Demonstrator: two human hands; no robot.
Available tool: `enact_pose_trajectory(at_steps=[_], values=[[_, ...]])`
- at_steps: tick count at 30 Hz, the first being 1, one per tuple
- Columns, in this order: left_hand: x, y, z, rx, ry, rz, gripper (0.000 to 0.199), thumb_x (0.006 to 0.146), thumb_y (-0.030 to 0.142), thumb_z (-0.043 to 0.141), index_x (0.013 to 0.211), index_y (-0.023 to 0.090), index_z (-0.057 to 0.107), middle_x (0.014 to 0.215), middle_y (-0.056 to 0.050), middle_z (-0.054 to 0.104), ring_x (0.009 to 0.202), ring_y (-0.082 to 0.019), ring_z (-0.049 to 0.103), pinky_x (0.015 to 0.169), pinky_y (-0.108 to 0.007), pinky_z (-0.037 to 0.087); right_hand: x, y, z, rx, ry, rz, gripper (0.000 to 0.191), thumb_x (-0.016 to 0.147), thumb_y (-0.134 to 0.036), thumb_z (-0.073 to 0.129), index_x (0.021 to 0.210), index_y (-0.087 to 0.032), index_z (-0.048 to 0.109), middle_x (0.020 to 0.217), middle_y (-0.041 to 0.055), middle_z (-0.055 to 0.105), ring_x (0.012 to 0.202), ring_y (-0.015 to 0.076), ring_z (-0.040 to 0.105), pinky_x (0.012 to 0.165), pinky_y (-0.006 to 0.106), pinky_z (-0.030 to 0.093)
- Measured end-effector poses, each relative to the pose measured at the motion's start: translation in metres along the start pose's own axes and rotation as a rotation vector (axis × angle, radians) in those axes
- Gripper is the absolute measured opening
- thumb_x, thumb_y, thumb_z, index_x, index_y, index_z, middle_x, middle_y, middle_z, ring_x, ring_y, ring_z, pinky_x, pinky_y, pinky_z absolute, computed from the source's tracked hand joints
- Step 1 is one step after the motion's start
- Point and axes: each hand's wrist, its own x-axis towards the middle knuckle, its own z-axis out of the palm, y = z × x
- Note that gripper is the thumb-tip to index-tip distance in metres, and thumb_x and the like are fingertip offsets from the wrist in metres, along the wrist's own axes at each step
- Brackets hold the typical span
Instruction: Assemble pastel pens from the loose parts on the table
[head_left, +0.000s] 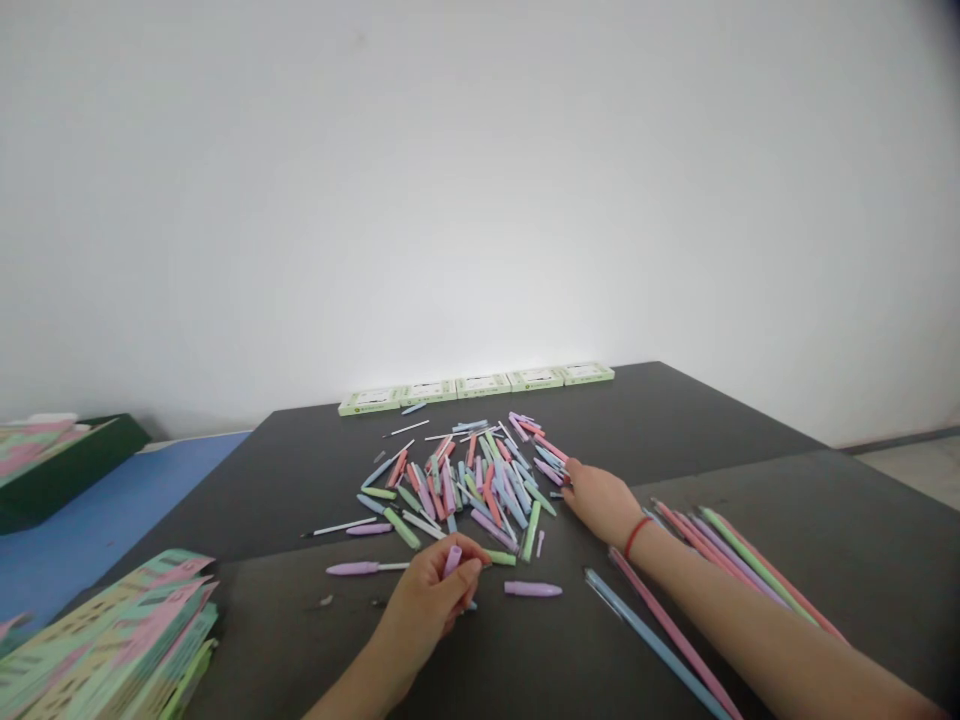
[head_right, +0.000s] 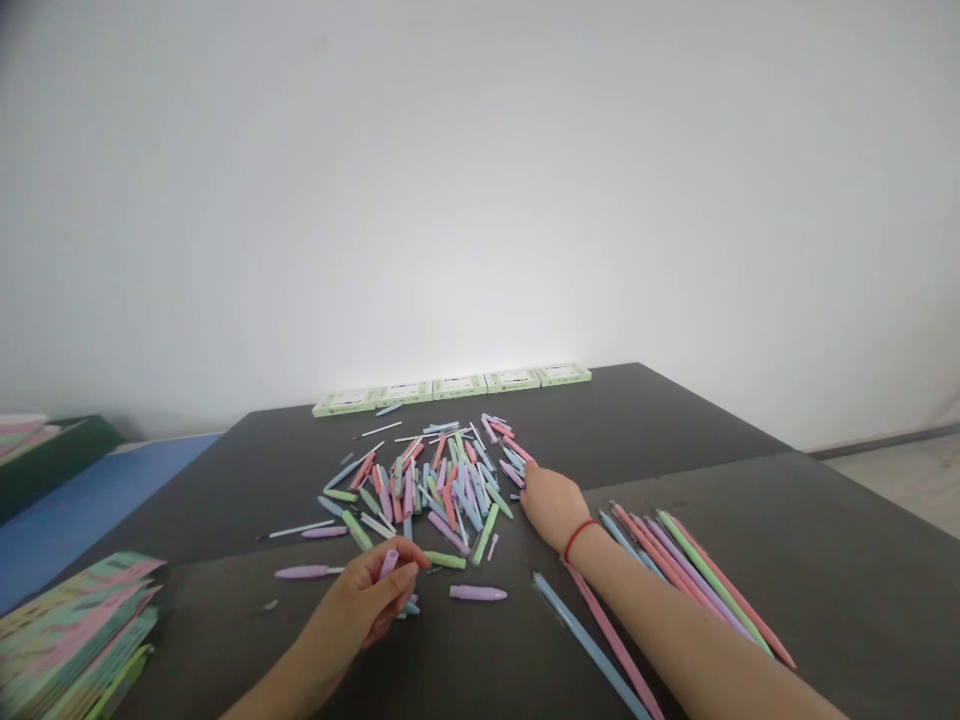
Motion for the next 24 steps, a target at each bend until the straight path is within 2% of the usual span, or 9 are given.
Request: enact_pose_trajectory(at_steps=[4,8,12,15,18,21,24], values=[[0.001,-0.003,0.000,0.078,-0.025,0.014,0.019,0.074,0.035,0.054,0.078,0.017,0.055,0.043,0.011,0.040,0.030,-0.004,0.023,0.034,-0.017,0.014,0.013,0.006,0.006,-0.050,-0.029,0.024,0.028,0.090,-0.031,0.055,0.114,-0.015,0.056,0.113,0.0074,0.059,0.093,0.0201,0.060,0.079,0.040,0.051],[-0.002,-0.007,0.000,0.181,-0.053,0.040,0.013,0.078,0.028,0.049,0.078,0.016,0.056,0.043,0.010,0.039,0.033,-0.005,0.028,0.035,-0.017,0.019,0.016,0.010,0.010,-0.054,-0.058,0.020,0.028,0.090,-0.030,0.055,0.114,-0.015,0.056,0.114,0.0084,0.059,0.095,0.0207,0.060,0.080,0.040,0.051],[-0.004,-0.011,0.000,0.223,-0.066,0.061,0.013,0.080,0.026,0.048,0.078,0.016,0.057,0.043,0.010,0.038,0.034,-0.005,0.028,0.035,-0.017,0.018,0.014,0.014,0.010,-0.007,-0.067,0.005,0.026,0.090,-0.031,0.054,0.111,-0.015,0.057,0.110,0.0071,0.060,0.092,0.0195,0.061,0.079,0.040,0.051],[-0.003,-0.010,0.000,0.174,-0.062,0.070,0.014,0.080,0.027,0.049,0.077,0.016,0.057,0.042,0.011,0.036,0.032,-0.004,0.026,0.035,-0.018,0.016,0.007,0.012,0.005,0.076,-0.070,-0.035,0.020,0.091,-0.029,0.051,0.095,-0.012,0.060,0.092,0.0060,0.063,0.081,0.0174,0.060,0.074,0.035,0.049],[-0.003,-0.006,0.001,0.067,-0.013,0.061,0.019,0.079,0.034,0.053,0.082,0.016,0.057,0.041,0.012,0.034,0.030,-0.004,0.022,0.035,-0.018,0.014,-0.010,-0.002,-0.001,0.217,-0.129,-0.146,0.023,0.090,-0.024,0.044,0.075,-0.013,0.057,0.066,0.0003,0.056,0.063,0.0132,0.055,0.061,0.025,0.043],[-0.004,0.000,0.004,-0.063,0.047,0.038,0.033,0.074,0.041,0.061,0.094,0.015,0.058,0.043,0.013,0.034,0.032,-0.003,0.020,0.035,-0.018,0.013,-0.037,-0.023,-0.003,0.378,-0.271,-0.274,0.023,0.089,-0.030,0.040,0.073,-0.018,0.053,0.053,-0.0067,0.043,0.048,0.0084,0.044,0.046,0.019,0.034],[-0.008,0.006,0.006,-0.150,0.086,0.037,0.039,0.071,0.042,0.066,0.097,0.014,0.058,0.044,0.013,0.033,0.034,-0.003,0.018,0.035,-0.017,0.012,-0.064,-0.042,-0.001,0.511,-0.391,-0.379,0.017,0.085,-0.027,0.044,0.071,-0.019,0.050,0.052,-0.0084,0.039,0.045,0.0068,0.038,0.043,0.017,0.028]])
